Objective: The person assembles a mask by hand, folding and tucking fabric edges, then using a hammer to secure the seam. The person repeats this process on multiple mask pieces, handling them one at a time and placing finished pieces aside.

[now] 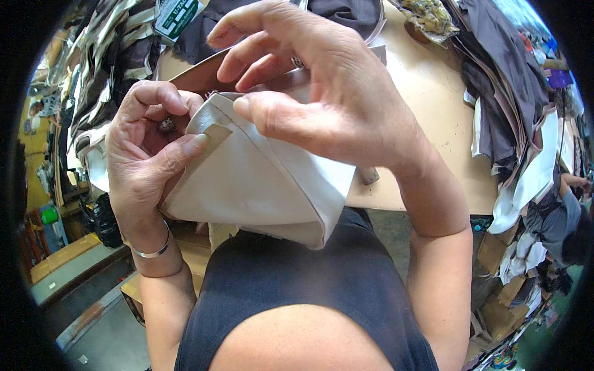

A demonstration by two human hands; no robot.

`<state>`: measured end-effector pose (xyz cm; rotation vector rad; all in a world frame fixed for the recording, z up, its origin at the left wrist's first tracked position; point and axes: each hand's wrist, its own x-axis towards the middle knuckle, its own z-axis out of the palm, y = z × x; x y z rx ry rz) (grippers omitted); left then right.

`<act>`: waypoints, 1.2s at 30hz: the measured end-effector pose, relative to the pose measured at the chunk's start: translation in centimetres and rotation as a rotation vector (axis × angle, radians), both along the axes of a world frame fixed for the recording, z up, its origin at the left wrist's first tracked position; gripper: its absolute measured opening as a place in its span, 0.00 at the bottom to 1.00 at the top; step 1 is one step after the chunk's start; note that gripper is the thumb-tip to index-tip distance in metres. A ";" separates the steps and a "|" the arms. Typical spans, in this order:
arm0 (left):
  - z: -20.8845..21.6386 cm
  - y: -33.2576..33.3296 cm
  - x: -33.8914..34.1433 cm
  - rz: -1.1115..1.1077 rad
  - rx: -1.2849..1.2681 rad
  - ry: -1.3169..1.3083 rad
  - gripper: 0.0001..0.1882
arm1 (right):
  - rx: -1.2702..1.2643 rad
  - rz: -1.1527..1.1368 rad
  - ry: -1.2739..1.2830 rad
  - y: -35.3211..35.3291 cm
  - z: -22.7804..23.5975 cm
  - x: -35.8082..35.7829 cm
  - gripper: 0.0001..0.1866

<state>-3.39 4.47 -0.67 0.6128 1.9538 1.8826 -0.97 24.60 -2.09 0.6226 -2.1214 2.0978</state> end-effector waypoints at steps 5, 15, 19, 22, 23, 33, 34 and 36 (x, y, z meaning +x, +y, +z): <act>0.4 0.0 -0.3 -0.008 0.004 -0.066 0.19 | 0.214 0.121 0.042 0.6 0.3 -0.7 0.17; 1.4 -0.4 0.2 -0.050 0.101 0.013 0.12 | -0.220 0.062 0.135 -0.8 -0.6 -0.2 0.15; 0.6 -0.1 1.1 0.015 0.127 0.207 0.12 | -0.265 0.039 0.166 -1.0 -1.0 0.1 0.16; 1.1 0.1 1.7 0.043 -0.011 0.397 0.10 | -0.252 0.056 0.144 -0.7 -0.7 0.3 0.16; 1.3 0.0 1.8 0.033 -0.035 0.428 0.10 | -0.216 0.063 0.124 -0.7 -0.4 0.4 0.16; 1.5 0.5 2.6 0.059 -0.051 0.295 0.11 | -0.088 0.081 0.082 -0.6 2.2 0.7 0.16; 1.1 0.3 2.5 0.057 -0.019 0.277 0.12 | -0.072 0.100 0.094 -0.6 2.3 0.5 0.16; 0.9 0.3 2.3 0.042 0.053 0.215 0.14 | -0.164 0.131 0.178 -0.7 1.3 0.1 0.16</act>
